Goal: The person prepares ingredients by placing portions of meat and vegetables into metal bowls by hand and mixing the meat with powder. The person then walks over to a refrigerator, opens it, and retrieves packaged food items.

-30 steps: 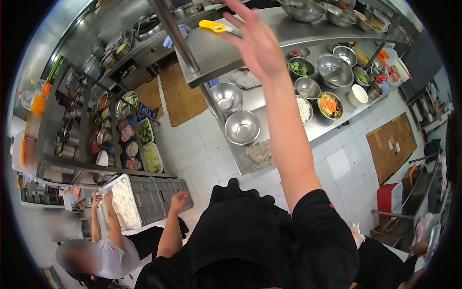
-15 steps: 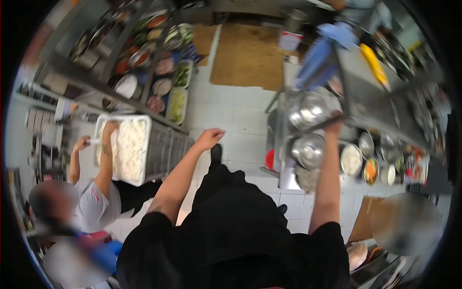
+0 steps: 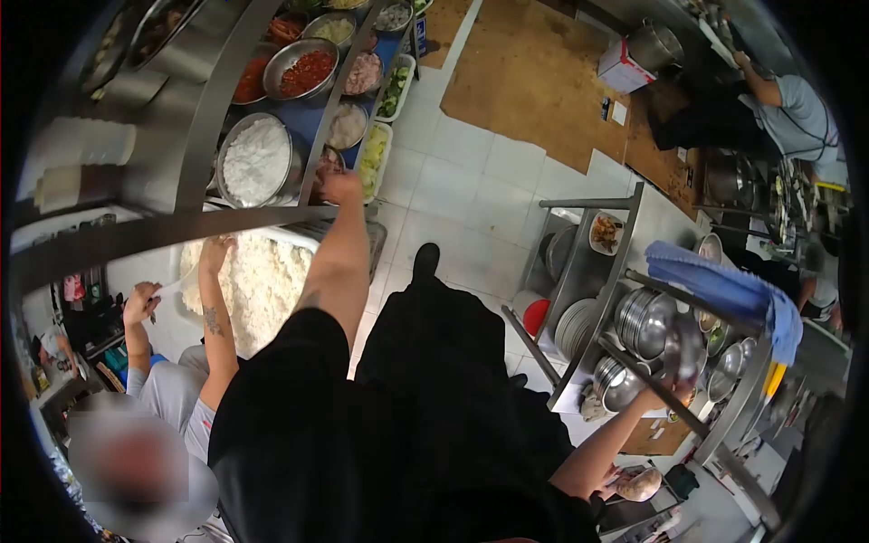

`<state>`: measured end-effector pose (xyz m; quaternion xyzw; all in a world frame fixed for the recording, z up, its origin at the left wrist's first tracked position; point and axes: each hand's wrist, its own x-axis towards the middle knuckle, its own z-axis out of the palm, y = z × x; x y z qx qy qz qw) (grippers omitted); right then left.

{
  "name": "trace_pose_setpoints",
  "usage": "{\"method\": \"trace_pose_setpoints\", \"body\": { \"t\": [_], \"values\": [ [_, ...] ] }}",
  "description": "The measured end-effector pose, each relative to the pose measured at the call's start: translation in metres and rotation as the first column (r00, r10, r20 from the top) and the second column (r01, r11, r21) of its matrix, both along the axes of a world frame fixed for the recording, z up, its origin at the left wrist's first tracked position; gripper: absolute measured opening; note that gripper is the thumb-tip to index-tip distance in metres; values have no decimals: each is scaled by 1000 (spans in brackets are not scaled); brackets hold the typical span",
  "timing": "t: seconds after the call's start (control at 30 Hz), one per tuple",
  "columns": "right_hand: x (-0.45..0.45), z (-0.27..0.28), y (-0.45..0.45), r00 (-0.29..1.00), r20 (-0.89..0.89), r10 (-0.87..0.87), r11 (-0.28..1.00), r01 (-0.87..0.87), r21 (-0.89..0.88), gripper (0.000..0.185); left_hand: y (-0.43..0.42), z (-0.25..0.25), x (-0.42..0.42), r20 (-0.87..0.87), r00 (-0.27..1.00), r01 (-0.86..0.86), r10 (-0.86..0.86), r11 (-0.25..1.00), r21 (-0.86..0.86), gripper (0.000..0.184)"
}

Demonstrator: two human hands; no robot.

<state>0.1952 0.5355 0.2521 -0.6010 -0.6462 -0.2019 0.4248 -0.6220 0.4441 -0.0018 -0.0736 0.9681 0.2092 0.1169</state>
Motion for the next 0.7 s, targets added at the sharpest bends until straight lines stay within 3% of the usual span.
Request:
{"method": "trace_pose_setpoints", "body": {
  "t": [0.03,0.07,0.13,0.17,0.23,0.27,0.3,0.33,0.37,0.4,0.47,0.5,0.53,0.57,0.6,0.63,0.67,0.7],
  "values": [
    [-1,5,-30,942,50,-333,943,333,-9,26,-3,-17,-16,58,998,-37,37,999,-2,50],
    [-17,17,-55,865,-30,-502,865,501,-24,29,-8,-42,-33,34,999,-4,1,998,67,49],
    [-83,69,-96,613,-428,-664,731,651,-202,37,-17,-92,-56,-14,996,89,-88,979,183,48],
    [-104,89,-118,414,-627,-660,691,661,-291,41,-21,-110,-62,-18,992,127,-126,970,205,48],
    [-98,101,-158,11,-927,-374,676,687,-265,41,-24,-113,-63,137,964,219,-228,973,74,49],
    [-119,109,-190,7,-916,-402,823,441,-358,43,-35,-159,-75,2,973,227,-230,961,156,50],
    [-152,118,-208,9,-902,-432,892,155,-425,46,-41,-183,-84,-63,973,231,-223,954,192,50],
    [-182,124,-211,-141,-859,-492,852,126,-508,41,-46,-205,-92,-127,968,240,-215,944,226,51],
    [-208,132,-204,-284,-790,-543,806,85,-585,37,-44,-187,-87,-135,965,244,-226,960,138,45],
    [-206,112,-202,9,-673,-740,667,-120,-735,37,-39,-158,-80,-122,962,249,-245,968,19,40],
    [-213,73,-181,347,-556,-755,425,-388,-818,37,-26,-97,-66,-72,952,281,-297,943,-178,32],
    [-270,51,-132,348,-612,-710,393,-525,-755,37,-23,-78,-67,-47,949,293,-310,929,-225,29],
    [-289,6,-103,213,-637,-741,429,-580,-693,38,-24,-76,-71,-36,951,289,-306,928,-234,29],
    [-324,-35,-75,405,-620,-672,316,-600,-735,41,-29,-88,-77,-7,959,278,-285,941,-191,28],
    [-365,-77,-44,491,-606,-626,172,-671,-721,47,-35,-96,-83,21,964,263,-263,953,-150,28],
    [-421,-85,-15,761,-480,-437,-90,-568,-818,55,-40,-104,-91,52,972,235,-230,966,-108,28],
    [-462,-126,5,658,-620,-427,-185,-735,-653,60,-47,-116,-100,101,979,181,-175,982,-61,28],
    [-508,-162,11,648,-684,-335,-195,-758,-622,64,-58,-135,-112,159,984,89,-86,996,-13,28]
  ]
}}
